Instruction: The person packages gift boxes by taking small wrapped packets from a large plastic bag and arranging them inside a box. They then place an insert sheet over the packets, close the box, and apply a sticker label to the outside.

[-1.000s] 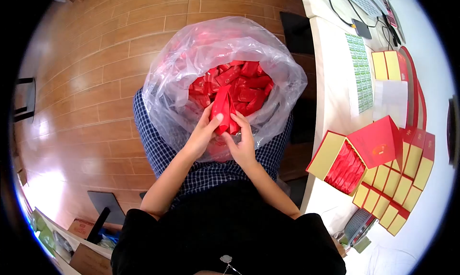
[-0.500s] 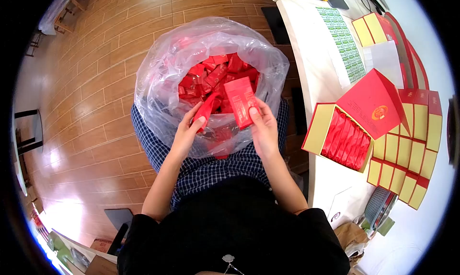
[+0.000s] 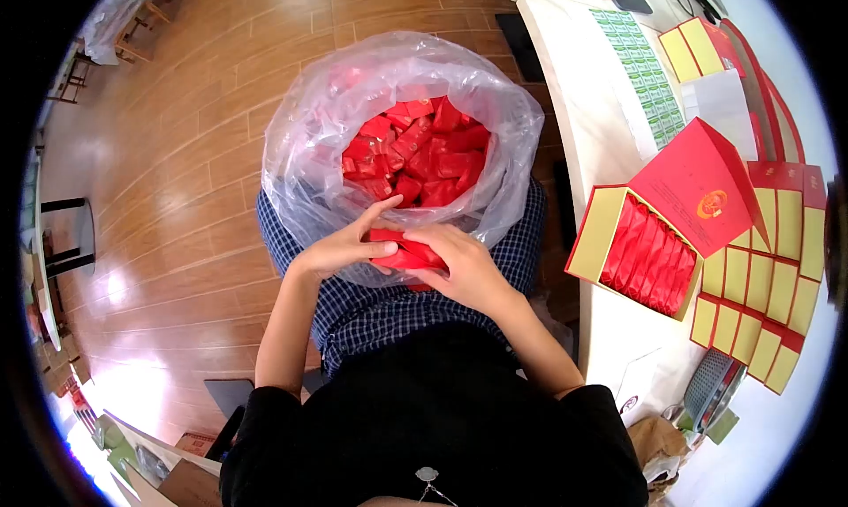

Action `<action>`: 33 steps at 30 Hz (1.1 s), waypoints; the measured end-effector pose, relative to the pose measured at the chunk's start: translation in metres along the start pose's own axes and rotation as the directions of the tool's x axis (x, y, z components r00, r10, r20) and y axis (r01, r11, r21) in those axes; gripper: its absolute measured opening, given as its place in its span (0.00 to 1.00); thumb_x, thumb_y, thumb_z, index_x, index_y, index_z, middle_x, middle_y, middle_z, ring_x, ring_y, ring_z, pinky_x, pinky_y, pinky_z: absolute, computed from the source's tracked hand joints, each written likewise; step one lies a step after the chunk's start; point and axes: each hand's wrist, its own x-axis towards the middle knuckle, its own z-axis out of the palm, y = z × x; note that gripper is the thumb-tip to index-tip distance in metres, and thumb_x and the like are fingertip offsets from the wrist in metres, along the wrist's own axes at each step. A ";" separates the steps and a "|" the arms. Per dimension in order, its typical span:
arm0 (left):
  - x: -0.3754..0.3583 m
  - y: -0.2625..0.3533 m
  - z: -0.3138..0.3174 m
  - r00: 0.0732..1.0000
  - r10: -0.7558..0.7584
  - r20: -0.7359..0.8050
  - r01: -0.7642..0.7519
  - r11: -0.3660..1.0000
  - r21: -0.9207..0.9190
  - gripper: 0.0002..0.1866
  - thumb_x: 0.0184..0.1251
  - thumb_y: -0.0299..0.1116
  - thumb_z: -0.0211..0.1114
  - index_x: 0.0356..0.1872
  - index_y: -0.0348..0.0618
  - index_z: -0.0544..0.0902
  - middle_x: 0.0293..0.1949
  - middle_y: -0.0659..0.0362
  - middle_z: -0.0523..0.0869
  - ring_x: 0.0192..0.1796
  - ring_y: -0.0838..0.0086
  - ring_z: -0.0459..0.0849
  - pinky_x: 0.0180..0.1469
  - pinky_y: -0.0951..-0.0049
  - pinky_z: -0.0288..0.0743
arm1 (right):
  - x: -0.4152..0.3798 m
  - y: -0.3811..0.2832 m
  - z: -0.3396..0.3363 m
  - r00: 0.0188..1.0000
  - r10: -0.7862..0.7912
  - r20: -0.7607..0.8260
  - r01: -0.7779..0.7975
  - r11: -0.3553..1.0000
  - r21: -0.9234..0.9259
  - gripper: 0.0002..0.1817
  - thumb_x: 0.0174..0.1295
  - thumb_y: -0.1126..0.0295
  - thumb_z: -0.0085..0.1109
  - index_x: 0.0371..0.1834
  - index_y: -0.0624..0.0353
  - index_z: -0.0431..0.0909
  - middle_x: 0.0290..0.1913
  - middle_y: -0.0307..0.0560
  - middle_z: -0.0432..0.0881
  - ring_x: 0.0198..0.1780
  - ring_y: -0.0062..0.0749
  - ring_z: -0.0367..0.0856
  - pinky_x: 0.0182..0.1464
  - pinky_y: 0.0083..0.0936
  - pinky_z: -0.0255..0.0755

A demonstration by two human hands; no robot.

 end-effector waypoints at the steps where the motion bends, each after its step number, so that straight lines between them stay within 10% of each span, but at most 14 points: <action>1: -0.002 0.002 0.001 1.000 -0.001 0.024 0.004 0.991 -0.130 0.51 0.59 0.53 0.69 0.76 0.48 0.49 0.68 0.51 0.66 0.65 0.65 0.70 0.65 0.65 0.66 | -0.003 0.005 0.004 0.998 0.038 -0.047 -0.037 0.999 0.013 0.25 0.53 0.72 0.68 0.56 0.60 0.74 0.52 0.55 0.79 0.54 0.50 0.78 0.57 0.38 0.72; 6: 0.021 -0.014 0.016 0.974 0.192 -0.117 -0.221 0.914 -0.341 0.54 0.59 0.57 0.68 0.77 0.51 0.43 0.69 0.50 0.64 0.68 0.61 0.67 0.67 0.60 0.64 | -0.005 0.007 0.009 0.905 0.184 -0.384 -0.150 0.982 0.116 0.27 0.52 0.81 0.62 0.59 0.62 0.71 0.56 0.57 0.77 0.58 0.53 0.76 0.61 0.39 0.69; 9: 0.047 -0.032 0.055 0.836 0.400 -0.377 -0.482 0.863 -0.152 0.52 0.61 0.50 0.69 0.76 0.53 0.42 0.69 0.49 0.64 0.67 0.59 0.70 0.68 0.60 0.65 | -0.008 0.003 0.018 0.898 0.162 -0.410 -0.154 0.987 0.053 0.31 0.51 0.83 0.61 0.62 0.64 0.67 0.59 0.60 0.74 0.62 0.55 0.73 0.64 0.40 0.66; 16: 0.063 0.019 0.096 0.756 0.477 -0.449 -0.577 0.809 -0.113 0.45 0.65 0.43 0.66 0.75 0.52 0.45 0.59 0.51 0.71 0.60 0.62 0.75 0.63 0.61 0.69 | -0.017 -0.023 -0.005 0.893 0.124 -0.433 -0.123 0.992 0.030 0.40 0.52 0.73 0.66 0.69 0.66 0.59 0.66 0.65 0.65 0.66 0.59 0.65 0.68 0.44 0.60; 21: 0.080 0.044 0.134 0.472 0.881 -0.035 -0.804 0.447 0.392 0.53 0.60 0.55 0.68 0.75 0.42 0.45 0.59 0.52 0.68 0.59 0.68 0.70 0.64 0.63 0.64 | -0.035 -0.067 -0.063 0.826 0.095 -0.555 -0.127 0.992 -0.019 0.43 0.53 0.62 0.70 0.69 0.65 0.58 0.61 0.64 0.67 0.62 0.57 0.69 0.64 0.42 0.65; 25: 0.086 0.092 0.205 0.543 0.821 0.174 -0.837 0.514 0.189 0.61 0.55 0.81 0.28 0.75 0.34 0.39 0.64 0.44 0.64 0.65 0.58 0.65 0.68 0.58 0.56 | -0.072 -0.080 -0.102 0.653 0.018 -0.757 -0.177 0.976 -0.130 0.46 0.49 0.61 0.74 0.69 0.66 0.58 0.59 0.62 0.68 0.60 0.54 0.70 0.64 0.40 0.64; 27: 0.094 0.113 0.233 0.526 0.759 0.384 -0.828 0.560 0.026 0.60 0.56 0.80 0.19 0.75 0.32 0.35 0.71 0.42 0.56 0.73 0.56 0.56 0.73 0.58 0.44 | -0.093 -0.078 -0.119 0.521 0.124 -0.844 -0.221 0.975 0.007 0.40 0.53 0.70 0.71 0.67 0.68 0.58 0.61 0.59 0.67 0.62 0.48 0.69 0.65 0.37 0.61; 33: 0.150 0.135 0.290 0.463 0.610 0.643 -0.880 0.403 0.251 0.34 0.74 0.42 0.53 0.73 0.35 0.51 0.71 0.43 0.57 0.74 0.53 0.54 0.74 0.57 0.49 | -0.168 -0.081 -0.201 0.133 0.035 -0.991 -0.508 0.861 -0.038 0.34 0.67 0.73 0.58 0.72 0.65 0.51 0.62 0.55 0.69 0.62 0.36 0.71 0.64 0.30 0.65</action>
